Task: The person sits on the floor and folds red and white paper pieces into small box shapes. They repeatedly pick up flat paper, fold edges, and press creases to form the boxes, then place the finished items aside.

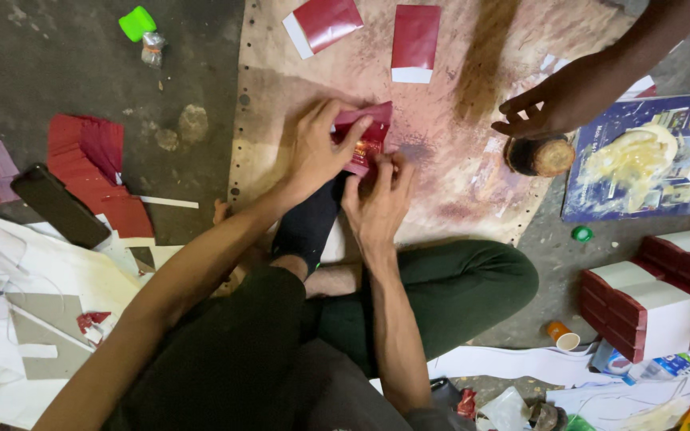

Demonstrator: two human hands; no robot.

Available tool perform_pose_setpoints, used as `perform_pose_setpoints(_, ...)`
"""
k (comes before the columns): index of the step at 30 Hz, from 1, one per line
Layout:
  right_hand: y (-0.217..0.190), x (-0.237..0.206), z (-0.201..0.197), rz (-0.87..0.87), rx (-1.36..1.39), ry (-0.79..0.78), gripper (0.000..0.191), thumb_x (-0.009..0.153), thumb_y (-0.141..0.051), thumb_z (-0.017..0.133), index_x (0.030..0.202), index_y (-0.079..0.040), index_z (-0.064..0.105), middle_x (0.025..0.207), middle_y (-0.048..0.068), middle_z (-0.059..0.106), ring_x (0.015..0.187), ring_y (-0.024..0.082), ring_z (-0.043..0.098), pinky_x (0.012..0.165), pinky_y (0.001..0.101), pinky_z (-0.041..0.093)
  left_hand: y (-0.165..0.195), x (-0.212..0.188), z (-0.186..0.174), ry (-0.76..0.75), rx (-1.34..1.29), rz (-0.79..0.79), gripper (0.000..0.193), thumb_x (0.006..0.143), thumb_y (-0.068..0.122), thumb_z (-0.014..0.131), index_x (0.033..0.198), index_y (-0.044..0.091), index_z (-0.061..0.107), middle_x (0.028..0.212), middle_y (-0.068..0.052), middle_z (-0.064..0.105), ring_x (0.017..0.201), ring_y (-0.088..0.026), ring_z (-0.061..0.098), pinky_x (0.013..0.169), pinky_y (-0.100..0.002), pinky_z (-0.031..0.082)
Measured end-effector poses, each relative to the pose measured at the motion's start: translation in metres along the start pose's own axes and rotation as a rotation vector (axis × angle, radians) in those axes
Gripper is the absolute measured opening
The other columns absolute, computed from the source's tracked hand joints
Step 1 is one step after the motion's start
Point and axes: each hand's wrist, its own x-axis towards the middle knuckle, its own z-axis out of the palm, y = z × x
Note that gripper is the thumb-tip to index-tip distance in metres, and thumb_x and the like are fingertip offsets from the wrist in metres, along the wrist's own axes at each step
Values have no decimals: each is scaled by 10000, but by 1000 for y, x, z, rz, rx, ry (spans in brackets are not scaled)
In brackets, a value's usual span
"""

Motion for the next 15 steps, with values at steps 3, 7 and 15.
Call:
perform_pose_setpoints(3,5,-3,14,223,715,142,800,968,-64,681,1615,-3,214,1622,237,357,1507,384,399,1267,461,344,-2,-4,0,-13,-1,4,218,964,194,773,1070,17,702,1041,-144,734,956,-287,727,852,-378,576)
perform_pose_setpoints(7,13,4,24,210,677,-29,858,975,-44,706,1645,27,175,1704,223,265,1568,372,327,1290,444,299,-7,-13,1,-32,-115,6,234,1060,154,668,1263,38,666,1233,-148,721,1150,-297,703,1011,-386,552)
perform_pose_setpoints(15,2,-9,-6,-78,33,-26,566,961,-161,743,1491,-119,549,1445,252,528,1402,433,478,1183,537,410,-15,-16,1,-39,-105,26,322,1012,165,737,1279,32,618,1232,-150,685,1164,-290,685,1016,-382,545)
